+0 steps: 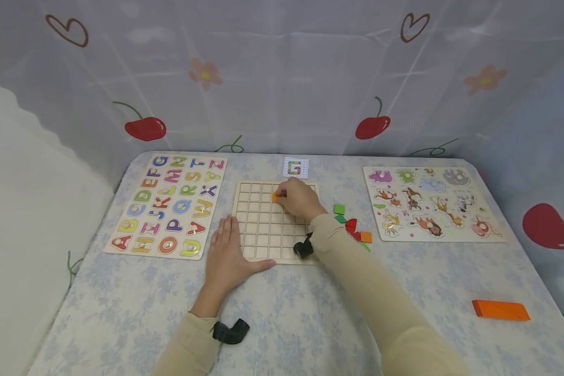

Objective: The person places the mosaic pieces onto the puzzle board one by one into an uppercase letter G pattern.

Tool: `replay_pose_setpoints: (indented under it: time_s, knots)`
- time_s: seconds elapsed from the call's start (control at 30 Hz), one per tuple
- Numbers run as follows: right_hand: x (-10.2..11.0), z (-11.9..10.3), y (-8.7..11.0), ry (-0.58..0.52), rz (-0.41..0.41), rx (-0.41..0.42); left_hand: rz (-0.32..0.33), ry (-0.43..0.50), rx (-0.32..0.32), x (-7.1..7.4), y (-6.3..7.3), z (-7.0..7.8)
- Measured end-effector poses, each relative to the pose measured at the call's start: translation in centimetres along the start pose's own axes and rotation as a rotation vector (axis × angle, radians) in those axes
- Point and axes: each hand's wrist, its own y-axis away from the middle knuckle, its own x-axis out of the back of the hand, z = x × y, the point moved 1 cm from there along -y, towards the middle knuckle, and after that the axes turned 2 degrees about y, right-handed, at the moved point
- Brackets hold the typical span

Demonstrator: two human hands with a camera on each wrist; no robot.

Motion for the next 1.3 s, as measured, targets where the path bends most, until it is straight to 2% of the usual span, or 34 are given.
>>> replay_pose_setpoints:
  time_s: [0.17, 0.37, 0.57, 0.83, 1.0, 1.3]
  knots:
    - [0.4, -0.2, 0.7, 0.042, -0.020, 0.025, -0.006, 0.003, 0.008, 0.0, 0.1, -0.1]
    - [1.7, 0.7, 2.1, -0.019, -0.041, 0.048, -0.001, 0.007, 0.011, 0.0, 0.1, -0.1]
    - [4.0, 4.0, 4.1, -0.040, -0.044, -0.024, 0.003, 0.014, 0.004, -0.2, -0.1, -0.1]
    - [6.6, 9.2, 7.0, 0.029, -0.087, -0.119, -0.002, 0.010, 0.003, -0.1, -0.1, -0.1]
    - [6.7, 11.0, 8.3, 0.004, -0.115, -0.157, -0.001, 0.010, 0.002, 0.0, 0.0, 0.0]
    - [6.1, 11.8, 8.6, -0.054, -0.091, -0.167, 0.000, 0.009, -0.002, -0.1, 0.0, -0.1]
